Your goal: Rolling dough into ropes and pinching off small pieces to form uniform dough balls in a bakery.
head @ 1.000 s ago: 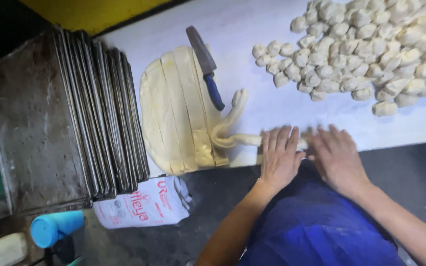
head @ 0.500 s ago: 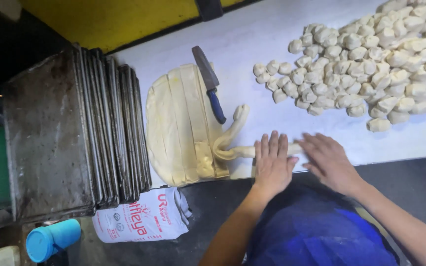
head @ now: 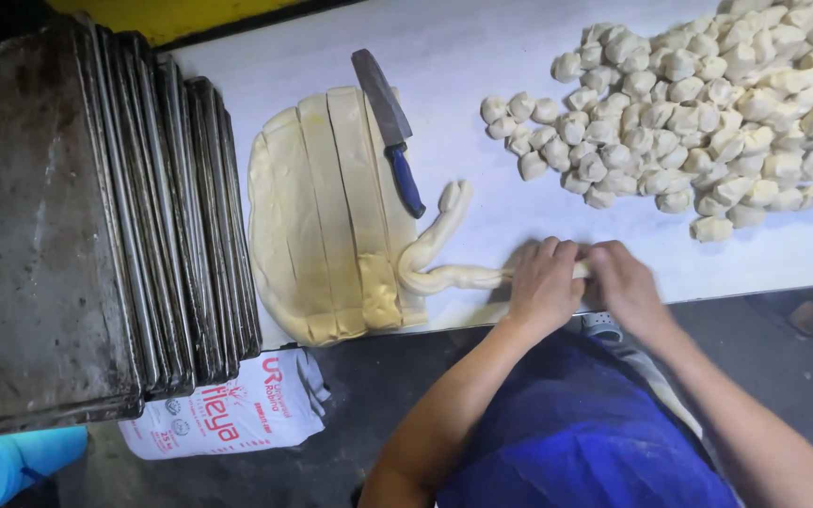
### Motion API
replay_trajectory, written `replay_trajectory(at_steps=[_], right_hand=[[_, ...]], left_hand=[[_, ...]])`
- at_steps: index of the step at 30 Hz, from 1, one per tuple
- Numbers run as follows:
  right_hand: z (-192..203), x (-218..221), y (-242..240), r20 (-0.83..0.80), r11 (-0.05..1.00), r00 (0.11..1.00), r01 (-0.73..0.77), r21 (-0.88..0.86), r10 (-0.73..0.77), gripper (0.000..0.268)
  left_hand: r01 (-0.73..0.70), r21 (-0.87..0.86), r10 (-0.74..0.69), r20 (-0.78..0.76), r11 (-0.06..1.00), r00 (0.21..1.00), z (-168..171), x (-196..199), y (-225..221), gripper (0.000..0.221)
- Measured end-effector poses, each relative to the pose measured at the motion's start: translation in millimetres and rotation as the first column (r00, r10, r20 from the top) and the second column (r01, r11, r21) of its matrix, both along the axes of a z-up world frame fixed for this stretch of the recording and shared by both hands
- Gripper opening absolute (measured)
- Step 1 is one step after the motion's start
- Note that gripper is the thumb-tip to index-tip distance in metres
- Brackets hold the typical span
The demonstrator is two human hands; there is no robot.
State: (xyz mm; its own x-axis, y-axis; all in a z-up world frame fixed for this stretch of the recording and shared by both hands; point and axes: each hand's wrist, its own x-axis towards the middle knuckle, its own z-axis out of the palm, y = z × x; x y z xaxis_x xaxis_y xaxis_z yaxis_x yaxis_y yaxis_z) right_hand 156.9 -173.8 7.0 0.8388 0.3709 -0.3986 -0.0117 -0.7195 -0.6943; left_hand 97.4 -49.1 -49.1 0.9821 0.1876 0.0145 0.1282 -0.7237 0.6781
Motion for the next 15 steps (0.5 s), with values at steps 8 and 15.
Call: replay_trajectory(at_steps=[8,15], right_hand=[[-15,13,8,0.104,0.988,0.990,-0.081,-0.129,0.095,0.046],[-44,74,1,0.041,0.981,0.981,-0.190,0.042,0.189,0.035]], left_hand=[[-0.071,-0.099,0.059,-0.117,0.993,0.991,20,7,-15,0.023],[0.051,-0.044,-0.063,-0.330,0.998,0.942,35,68,16,0.032]])
